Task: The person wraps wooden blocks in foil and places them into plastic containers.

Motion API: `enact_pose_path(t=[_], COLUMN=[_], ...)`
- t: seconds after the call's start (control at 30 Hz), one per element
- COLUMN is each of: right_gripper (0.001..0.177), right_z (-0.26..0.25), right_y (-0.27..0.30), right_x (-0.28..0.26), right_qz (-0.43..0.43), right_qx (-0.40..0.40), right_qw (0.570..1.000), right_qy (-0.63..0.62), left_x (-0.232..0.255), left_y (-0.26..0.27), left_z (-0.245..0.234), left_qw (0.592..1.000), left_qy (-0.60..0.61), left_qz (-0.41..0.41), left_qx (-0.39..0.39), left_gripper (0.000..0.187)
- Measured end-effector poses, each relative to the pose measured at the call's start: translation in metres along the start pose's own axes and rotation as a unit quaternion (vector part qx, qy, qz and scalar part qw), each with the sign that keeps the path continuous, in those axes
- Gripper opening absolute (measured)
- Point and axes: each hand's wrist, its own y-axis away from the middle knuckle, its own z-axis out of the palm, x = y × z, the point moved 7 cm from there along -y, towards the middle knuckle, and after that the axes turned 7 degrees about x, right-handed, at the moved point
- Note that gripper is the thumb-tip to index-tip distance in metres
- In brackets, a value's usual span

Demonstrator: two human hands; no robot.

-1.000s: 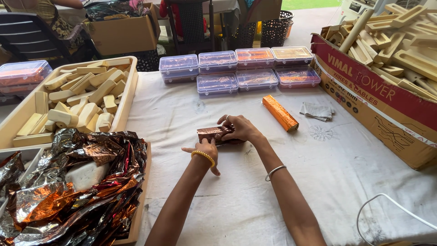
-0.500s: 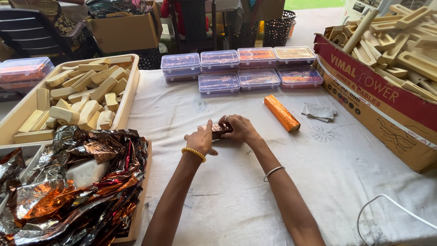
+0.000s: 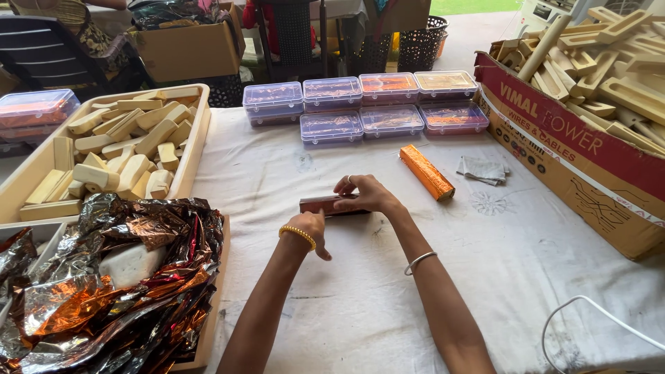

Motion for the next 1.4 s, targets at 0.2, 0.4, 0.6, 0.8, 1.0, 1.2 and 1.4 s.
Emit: enact_pose_path(t=[0.2,0.4,0.6,0.8,1.0,1.2,1.4], right_gripper=[0.055,0.061,0.056,0.06,0.066,0.066,0.03], right_z=[0.001,-0.003,-0.045,-0.066,-0.052,-0.024,-0.031], right_y=[0.008,0.008,0.017,0.031,0.052,0.221,0.455], right_x=[-0.019,-0.02,0.024,0.085,-0.001,-0.188,-0.264], right_qz=[0.034,0.065,0.159,0.142,-0.05,-0.109,-0.184], right_qx=[-0.056,-0.038,0.179,0.329,0.423,0.154,-0.42], right_qw=[0.997,0.992,0.925,0.797,0.793,0.953,0.882], right_qy=[0.026,0.103,0.294,0.487,0.435,0.236,0.109], left_x=[0.003,0.004,0.01,0.009,0.003,0.007,0.012], left_y=[0.01,0.01,0.025,0.01,-0.005,0.006,-0.02], left_z=[-0.003,-0.009,-0.015,-0.007,-0.003,-0.011,0.005], left_qw=[1.0,0.998,0.999,0.998,0.994,0.995,0.997], left_qy=[-0.005,0.005,0.036,0.045,0.067,0.056,-0.017], left_qz=[0.007,0.056,0.039,0.04,0.077,0.065,0.069], left_qx=[-0.01,-0.003,0.003,0.009,0.036,0.051,-0.001], left_gripper=[0.058,0.053,0.057,0.058,0.059,0.057,0.058])
